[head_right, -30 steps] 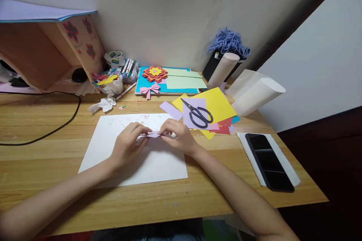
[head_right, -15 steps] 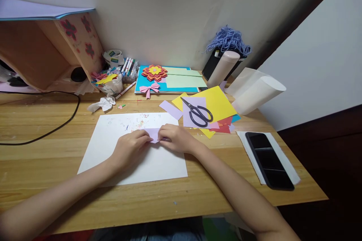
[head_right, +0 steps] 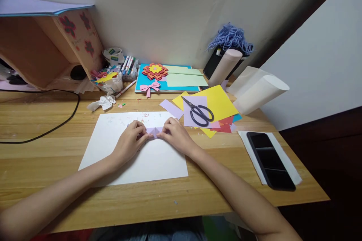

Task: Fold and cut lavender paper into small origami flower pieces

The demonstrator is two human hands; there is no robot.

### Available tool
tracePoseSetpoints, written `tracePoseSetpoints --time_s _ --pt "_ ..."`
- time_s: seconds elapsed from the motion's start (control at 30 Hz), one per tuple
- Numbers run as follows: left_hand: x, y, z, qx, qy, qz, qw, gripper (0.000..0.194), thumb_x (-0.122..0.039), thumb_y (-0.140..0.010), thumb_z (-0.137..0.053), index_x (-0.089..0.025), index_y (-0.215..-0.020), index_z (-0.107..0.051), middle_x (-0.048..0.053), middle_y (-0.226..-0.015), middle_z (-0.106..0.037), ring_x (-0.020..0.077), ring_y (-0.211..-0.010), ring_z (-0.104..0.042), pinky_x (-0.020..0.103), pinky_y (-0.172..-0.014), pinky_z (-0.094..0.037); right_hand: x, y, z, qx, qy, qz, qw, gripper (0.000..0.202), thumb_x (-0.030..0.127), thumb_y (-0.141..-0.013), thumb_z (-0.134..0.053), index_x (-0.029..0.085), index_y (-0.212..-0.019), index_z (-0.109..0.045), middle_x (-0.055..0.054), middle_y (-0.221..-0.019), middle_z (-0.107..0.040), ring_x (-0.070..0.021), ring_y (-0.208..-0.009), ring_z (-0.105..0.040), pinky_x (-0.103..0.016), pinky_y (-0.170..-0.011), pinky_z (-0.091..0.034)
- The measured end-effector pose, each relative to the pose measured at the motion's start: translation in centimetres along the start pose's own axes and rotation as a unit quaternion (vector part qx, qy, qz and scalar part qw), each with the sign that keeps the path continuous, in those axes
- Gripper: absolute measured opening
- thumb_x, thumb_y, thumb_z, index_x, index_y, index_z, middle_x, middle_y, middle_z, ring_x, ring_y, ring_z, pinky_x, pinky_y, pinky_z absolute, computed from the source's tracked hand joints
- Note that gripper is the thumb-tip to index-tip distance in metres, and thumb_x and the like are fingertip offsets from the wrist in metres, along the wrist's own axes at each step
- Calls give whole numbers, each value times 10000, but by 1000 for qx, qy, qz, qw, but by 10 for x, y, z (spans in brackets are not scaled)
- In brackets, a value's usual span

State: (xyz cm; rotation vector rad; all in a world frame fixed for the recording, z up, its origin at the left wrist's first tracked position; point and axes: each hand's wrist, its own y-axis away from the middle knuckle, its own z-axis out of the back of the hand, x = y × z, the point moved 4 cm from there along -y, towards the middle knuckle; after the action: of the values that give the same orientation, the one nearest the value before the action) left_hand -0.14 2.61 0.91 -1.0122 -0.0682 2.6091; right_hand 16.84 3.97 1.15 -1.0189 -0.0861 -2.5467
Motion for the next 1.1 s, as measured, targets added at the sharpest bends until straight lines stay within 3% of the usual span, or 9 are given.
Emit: tracePoseSetpoints --time_s 0.3,0.6,0.93,1.1 --pt "0 2 1 -19 -43 1 999 252 -367 -826 -570 -160 -684 -549 73 -933 -509 195 -827 -516 327 -685 -439 5 3 -4 -30 144 18 989 201 318 -812 -638 180 -687 -563 -58 -889 -553 -217 -858 -478 -355 -758 -421" --pt "-3 1 2 -20 -66 0 998 251 -343 -819 -582 -158 -657 -531 68 -893 -520 195 -822 -520 324 -663 -438 6 4 -5 -44 150 -7 988 215 327 -802 -645 183 -676 -550 -61 -858 -542 -228 -851 -484 -379 -757 -433" --pt "-4 -3 6 -2 -107 -6 994 263 -356 -811 -582 -168 -638 -517 51 -832 -496 188 -767 -488 311 -622 -412 6 3 -5 -36 197 20 980 259 379 -827 -603 178 -674 -546 -88 -861 -541 -243 -834 -469 -388 -721 -424" --pt "-5 -7 4 11 -75 -58 995 148 -315 -825 -582 -173 -865 -598 69 -944 -520 206 -871 -488 342 -735 -437 5 1 -4 -13 215 40 976 255 394 -829 -594 177 -707 -539 -96 -886 -538 -250 -853 -454 -387 -741 -415"
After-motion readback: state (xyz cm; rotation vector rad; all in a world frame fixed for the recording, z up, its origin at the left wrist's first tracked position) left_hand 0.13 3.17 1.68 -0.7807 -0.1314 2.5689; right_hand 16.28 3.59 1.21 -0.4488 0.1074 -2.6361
